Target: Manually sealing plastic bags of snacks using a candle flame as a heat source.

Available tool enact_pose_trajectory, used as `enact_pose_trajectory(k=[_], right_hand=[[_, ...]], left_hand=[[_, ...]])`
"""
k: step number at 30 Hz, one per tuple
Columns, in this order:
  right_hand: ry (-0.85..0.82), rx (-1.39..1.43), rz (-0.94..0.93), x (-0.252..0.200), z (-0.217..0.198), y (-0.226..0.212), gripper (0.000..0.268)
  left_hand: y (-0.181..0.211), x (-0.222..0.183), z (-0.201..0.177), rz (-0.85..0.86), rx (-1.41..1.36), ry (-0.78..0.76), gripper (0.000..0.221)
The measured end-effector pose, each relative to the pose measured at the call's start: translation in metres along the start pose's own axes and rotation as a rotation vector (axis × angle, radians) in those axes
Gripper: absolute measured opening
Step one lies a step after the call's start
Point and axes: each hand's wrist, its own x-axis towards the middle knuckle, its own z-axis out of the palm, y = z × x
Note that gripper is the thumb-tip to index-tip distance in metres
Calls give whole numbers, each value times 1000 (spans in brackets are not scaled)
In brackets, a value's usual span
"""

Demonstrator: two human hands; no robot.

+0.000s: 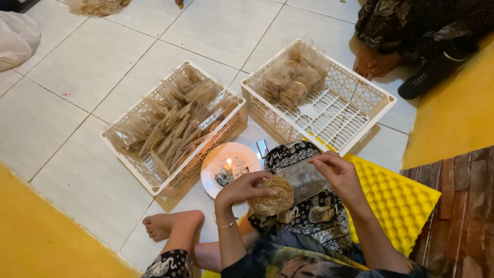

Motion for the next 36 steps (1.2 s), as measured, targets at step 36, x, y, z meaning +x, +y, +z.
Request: enact_pose_trajectory(k=[36], right_hand=[[-447,276,107,-25,54,41,69]], left_hand=[[15,48,48,522,-610,463,68]])
